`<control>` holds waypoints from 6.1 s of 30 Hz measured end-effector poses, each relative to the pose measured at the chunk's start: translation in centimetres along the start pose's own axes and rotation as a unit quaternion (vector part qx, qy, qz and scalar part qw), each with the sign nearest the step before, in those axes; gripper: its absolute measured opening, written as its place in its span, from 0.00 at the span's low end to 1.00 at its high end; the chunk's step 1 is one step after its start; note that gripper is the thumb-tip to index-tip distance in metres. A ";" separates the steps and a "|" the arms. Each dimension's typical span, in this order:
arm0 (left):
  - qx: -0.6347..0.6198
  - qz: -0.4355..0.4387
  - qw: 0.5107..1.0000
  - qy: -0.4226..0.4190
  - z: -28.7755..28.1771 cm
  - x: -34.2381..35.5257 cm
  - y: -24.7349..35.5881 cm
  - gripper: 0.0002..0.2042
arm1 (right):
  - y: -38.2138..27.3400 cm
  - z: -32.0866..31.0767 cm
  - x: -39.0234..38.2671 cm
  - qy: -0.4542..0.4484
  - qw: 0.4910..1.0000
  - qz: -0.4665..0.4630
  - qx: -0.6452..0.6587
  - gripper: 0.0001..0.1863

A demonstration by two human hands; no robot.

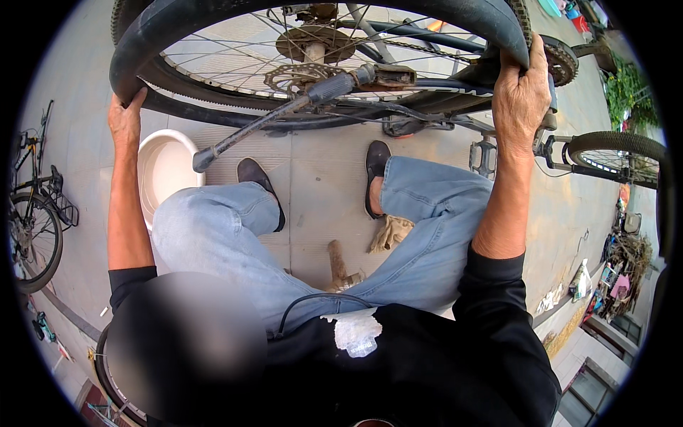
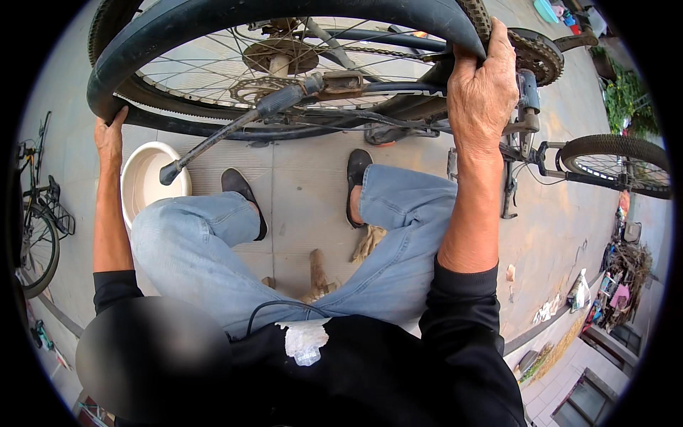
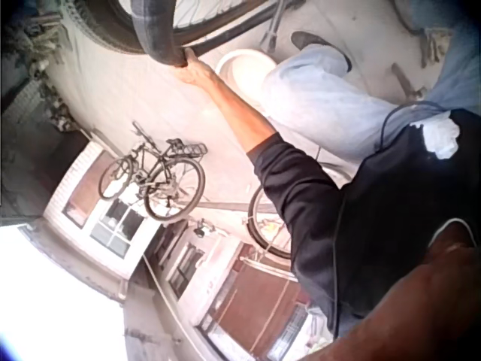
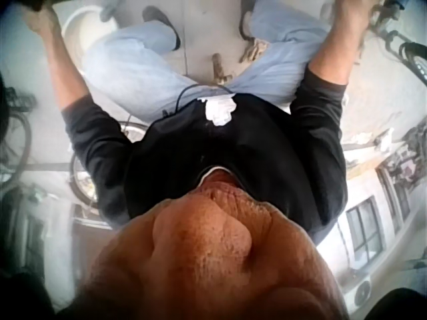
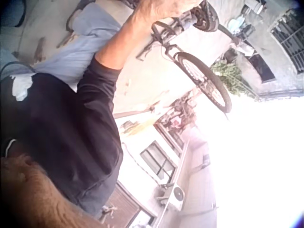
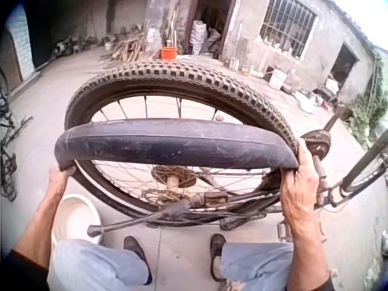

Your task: The person removes the inner tube from a bicycle tire using a yellow tire lever, then wipes the inner tube with a cloth. The person then reinserts the inner tube into the tire.

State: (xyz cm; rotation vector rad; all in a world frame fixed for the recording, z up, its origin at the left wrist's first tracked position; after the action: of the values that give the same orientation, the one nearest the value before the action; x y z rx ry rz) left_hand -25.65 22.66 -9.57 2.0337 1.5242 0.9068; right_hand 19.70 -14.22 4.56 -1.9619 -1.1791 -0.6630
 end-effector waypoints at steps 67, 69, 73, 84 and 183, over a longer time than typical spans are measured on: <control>0.196 0.197 0.949 0.149 -7.7 0.2 14.2 0.12 | -1.2 -0.4 2.7 -0.073 0.993 0.030 0.093 0.25; 0.199 0.202 0.947 0.155 -8.0 0.1 14.2 0.13 | -3.3 -0.5 2.8 -0.048 0.992 0.008 0.117 0.17; 0.215 0.215 0.937 0.173 -8.7 0.4 13.5 0.12 | 1.2 0.3 1.8 -0.092 0.991 0.072 0.067 0.25; 0.203 0.264 0.926 0.175 -10.9 0.6 18.4 0.14 | 0.9 -1.3 2.1 -0.026 0.996 -0.005 0.090 0.32; 0.111 0.401 0.885 0.208 -10.9 -5.7 23.4 0.13 | 2.1 -1.3 1.7 -0.093 0.986 0.137 -0.004 0.37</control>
State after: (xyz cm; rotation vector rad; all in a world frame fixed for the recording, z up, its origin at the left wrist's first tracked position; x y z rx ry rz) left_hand -18.93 9.92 12.59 2.8470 0.9466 1.6176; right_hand 22.24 -15.02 5.93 -2.1776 -0.9864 -0.3474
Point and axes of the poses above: each hand's wrist, its own x-axis towards the middle knuckle, its own z-axis out of the palm, y = z × x, the point moved 2 cm from there along x, towards the middle knuckle, and after that the axes turned 8 degrees about x, right-handed, at the moved point
